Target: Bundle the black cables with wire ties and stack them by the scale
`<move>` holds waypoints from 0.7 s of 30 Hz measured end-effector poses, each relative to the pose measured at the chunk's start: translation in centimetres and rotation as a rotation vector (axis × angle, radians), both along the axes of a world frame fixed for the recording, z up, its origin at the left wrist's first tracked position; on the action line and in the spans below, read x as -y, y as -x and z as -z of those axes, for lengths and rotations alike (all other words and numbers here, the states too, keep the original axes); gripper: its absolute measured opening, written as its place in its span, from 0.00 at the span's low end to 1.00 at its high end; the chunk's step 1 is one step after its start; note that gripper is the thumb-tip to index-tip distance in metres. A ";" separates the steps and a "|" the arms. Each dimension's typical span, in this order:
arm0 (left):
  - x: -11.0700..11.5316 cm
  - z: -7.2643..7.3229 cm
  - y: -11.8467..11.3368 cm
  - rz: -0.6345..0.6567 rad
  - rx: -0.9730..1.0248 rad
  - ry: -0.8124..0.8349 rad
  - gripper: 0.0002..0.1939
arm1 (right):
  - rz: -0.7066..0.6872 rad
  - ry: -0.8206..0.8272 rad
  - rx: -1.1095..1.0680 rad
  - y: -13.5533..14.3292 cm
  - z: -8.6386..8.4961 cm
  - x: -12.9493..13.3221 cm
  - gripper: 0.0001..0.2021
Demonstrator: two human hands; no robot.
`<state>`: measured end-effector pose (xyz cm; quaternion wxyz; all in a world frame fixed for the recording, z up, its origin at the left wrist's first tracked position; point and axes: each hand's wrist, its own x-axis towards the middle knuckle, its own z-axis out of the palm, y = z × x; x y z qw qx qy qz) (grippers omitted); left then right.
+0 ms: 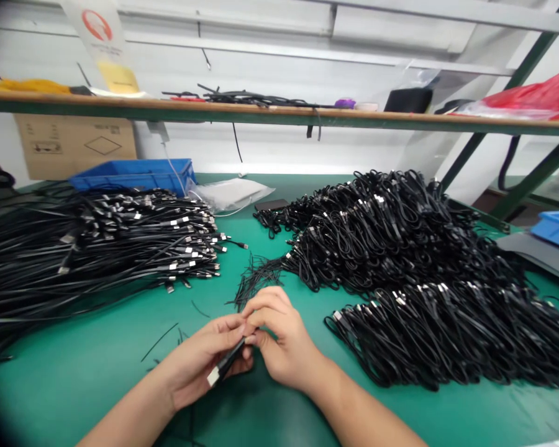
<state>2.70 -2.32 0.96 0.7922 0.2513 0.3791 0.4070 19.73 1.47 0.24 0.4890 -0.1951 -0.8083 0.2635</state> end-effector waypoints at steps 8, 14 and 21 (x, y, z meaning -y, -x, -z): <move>0.4 0.0 -0.4 -0.012 0.144 -0.025 0.14 | 0.181 -0.208 0.112 -0.5 0.3 0.0 0.09; 0.5 -0.3 -0.2 -0.064 0.018 -0.209 0.15 | 0.260 -0.428 0.263 -1.2 -0.5 0.4 0.08; 0.4 -0.2 -0.3 -0.139 -0.225 -0.430 0.17 | 0.218 -0.546 0.456 -1.7 -1.2 0.6 0.06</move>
